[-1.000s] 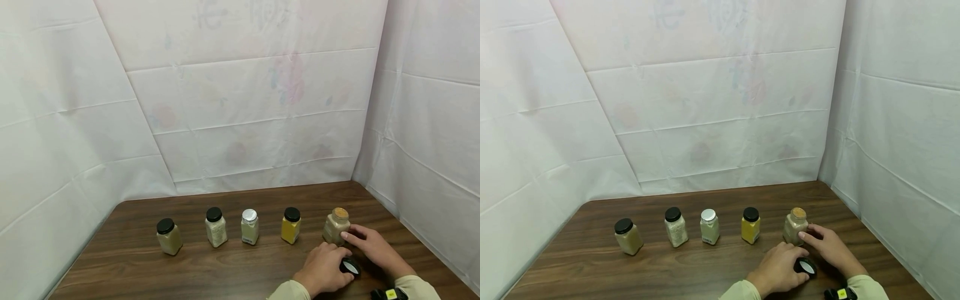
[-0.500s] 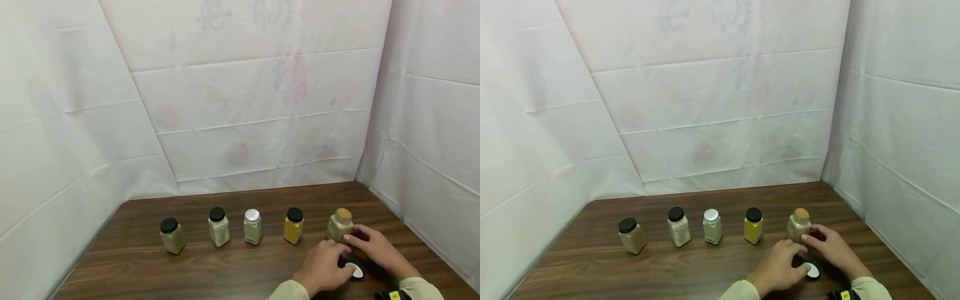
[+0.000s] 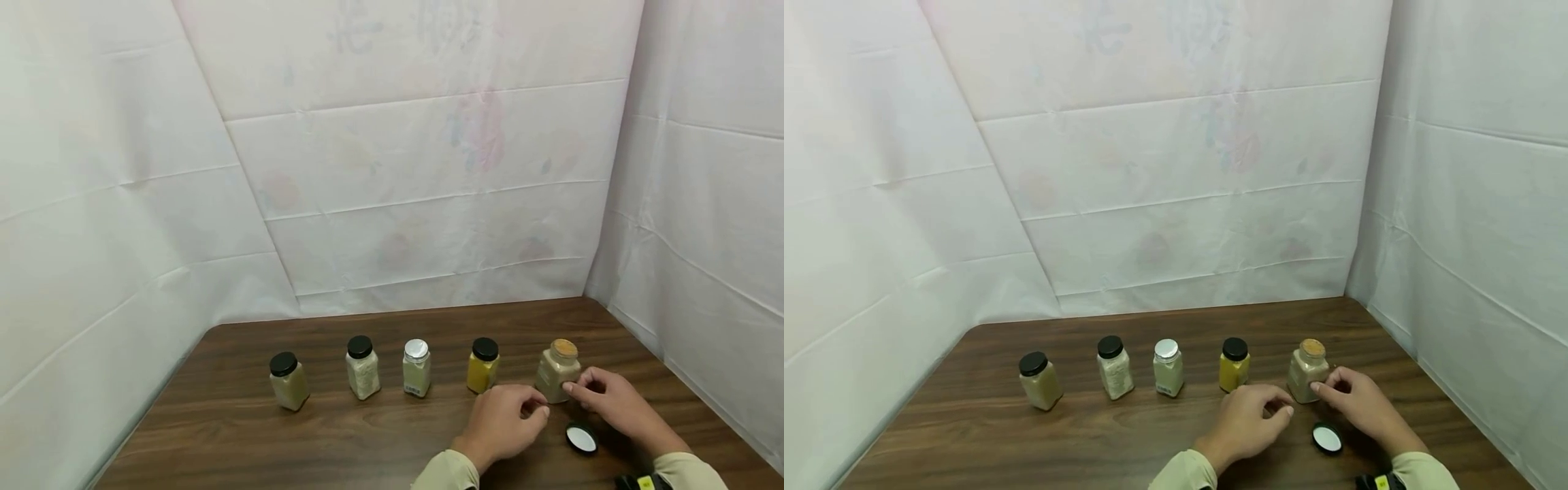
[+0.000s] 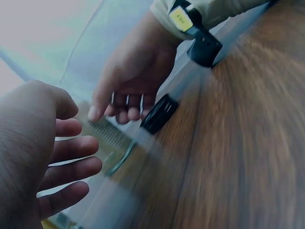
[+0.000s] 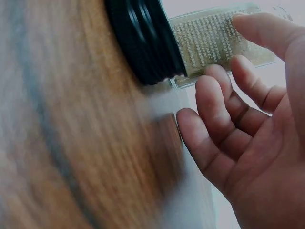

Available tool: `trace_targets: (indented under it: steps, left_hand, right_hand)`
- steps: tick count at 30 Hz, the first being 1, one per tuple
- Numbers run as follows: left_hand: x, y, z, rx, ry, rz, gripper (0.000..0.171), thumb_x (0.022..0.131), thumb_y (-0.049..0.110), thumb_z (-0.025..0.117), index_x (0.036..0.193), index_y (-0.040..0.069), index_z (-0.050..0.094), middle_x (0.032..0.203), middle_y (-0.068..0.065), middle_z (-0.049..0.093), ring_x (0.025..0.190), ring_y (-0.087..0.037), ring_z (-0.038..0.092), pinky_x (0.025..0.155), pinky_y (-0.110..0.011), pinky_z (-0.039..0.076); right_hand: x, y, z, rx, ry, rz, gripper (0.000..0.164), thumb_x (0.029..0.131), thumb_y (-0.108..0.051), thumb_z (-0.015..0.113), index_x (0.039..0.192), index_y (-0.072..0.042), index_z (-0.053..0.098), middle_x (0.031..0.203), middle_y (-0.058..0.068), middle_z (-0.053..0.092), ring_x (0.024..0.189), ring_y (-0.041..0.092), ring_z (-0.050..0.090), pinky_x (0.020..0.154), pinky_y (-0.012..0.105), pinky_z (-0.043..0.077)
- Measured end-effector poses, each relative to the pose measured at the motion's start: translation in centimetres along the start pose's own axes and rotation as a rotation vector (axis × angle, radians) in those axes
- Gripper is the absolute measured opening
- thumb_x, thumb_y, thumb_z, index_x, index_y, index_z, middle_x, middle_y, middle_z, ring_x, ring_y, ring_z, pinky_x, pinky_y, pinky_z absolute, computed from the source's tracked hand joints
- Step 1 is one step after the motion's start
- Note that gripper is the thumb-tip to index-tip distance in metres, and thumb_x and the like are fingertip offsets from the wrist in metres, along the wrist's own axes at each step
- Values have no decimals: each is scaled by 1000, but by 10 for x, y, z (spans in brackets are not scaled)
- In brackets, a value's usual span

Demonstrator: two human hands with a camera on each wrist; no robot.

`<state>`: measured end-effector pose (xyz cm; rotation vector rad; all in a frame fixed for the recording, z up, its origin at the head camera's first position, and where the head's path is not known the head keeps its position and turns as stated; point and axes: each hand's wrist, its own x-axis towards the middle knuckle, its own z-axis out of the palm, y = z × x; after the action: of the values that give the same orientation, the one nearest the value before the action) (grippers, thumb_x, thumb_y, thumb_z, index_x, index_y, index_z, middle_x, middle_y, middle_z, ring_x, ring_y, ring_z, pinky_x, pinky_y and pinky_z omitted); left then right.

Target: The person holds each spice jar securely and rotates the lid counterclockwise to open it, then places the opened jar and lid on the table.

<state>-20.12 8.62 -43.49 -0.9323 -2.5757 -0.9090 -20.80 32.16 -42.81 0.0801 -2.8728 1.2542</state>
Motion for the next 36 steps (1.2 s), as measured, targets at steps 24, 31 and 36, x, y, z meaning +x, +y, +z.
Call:
trace_targets:
  steps: [24, 31, 36]
  left_hand:
    - [-22, -48, -28, -277, 179, -159, 14, 90, 27, 63, 82, 21, 72, 71, 17, 63, 63, 9, 51, 60, -11, 43]
    - [-21, -57, -32, -222, 325, -172, 14, 88, 25, 65, 74, 24, 68, 65, 15, 61, 57, 8, 48, 56, -11, 40]
    - [-20, -61, -33, -216, 399, -163, 15, 87, 21, 65, 72, 23, 67, 63, 13, 61, 57, 8, 48, 56, -9, 41]
  right_hand:
    - [-4, -14, 2, -25, -96, -53, 45, 95, -44, 59, 70, -7, 48, 59, -6, 44, 52, 7, 44, 51, 26, 39]
    - [-5, -21, 4, -59, -149, -158, 50, 97, -41, 57, 65, -6, 41, 56, -10, 32, 50, 1, 33, 48, 24, 33]
    - [-4, -24, 12, -64, -193, -201, 49, 96, -41, 58, 65, -6, 44, 56, -12, 33, 48, 0, 33, 46, 23, 34]
